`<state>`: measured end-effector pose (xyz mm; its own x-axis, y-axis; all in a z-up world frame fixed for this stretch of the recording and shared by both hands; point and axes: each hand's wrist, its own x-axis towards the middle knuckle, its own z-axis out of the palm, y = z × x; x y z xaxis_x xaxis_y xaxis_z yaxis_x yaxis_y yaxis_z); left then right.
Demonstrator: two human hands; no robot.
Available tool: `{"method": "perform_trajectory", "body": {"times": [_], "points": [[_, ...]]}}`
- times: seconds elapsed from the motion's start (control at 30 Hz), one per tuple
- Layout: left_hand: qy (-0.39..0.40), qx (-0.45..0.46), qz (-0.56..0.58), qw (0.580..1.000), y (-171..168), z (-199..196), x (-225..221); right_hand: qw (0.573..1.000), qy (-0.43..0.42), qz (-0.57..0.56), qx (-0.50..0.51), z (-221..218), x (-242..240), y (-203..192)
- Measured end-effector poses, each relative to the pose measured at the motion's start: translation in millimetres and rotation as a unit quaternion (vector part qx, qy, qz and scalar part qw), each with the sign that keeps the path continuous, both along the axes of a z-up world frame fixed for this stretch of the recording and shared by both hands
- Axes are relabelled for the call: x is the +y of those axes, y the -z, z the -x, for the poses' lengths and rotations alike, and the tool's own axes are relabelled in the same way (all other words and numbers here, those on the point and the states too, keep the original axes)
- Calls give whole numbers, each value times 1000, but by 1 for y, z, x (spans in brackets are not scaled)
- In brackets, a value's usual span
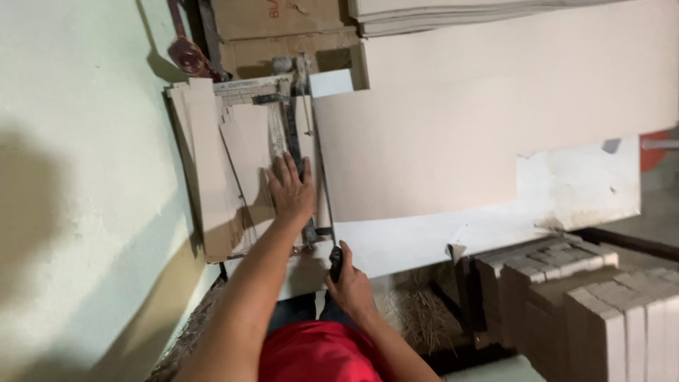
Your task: Using a manual paper cutter to cut thin strips from larger sheets of material.
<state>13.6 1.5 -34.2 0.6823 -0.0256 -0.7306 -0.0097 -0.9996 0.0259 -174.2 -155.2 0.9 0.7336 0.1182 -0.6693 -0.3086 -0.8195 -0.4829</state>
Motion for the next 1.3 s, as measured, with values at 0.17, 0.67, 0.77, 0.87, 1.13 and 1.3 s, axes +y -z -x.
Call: {"method": "perform_trajectory", "body": {"times": [0.17, 0.67, 0.77, 0.87, 1.13, 1.3], "points": [[163, -42, 21, 985, -37, 24, 5, 983, 99, -98, 118, -56, -9, -149], [171, 19, 105, 979, -12, 98, 61, 616, 700, -349, 90, -107, -205, 139], [23, -47, 106, 993, 4, 89, 81, 626, 693, -353, 63, -119, -221, 91], [-150, -124, 153, 969, -6, 55, 77, 746, 610, -268, -6, -113, -227, -32], [-340, -252, -49, 905, 49, 16, 56, 951, 304, -52, -36, -103, -374, -287], [-383, -248, -1, 890, 31, -2, 67, 939, 316, -8, 136, -168, -603, -214]]}}
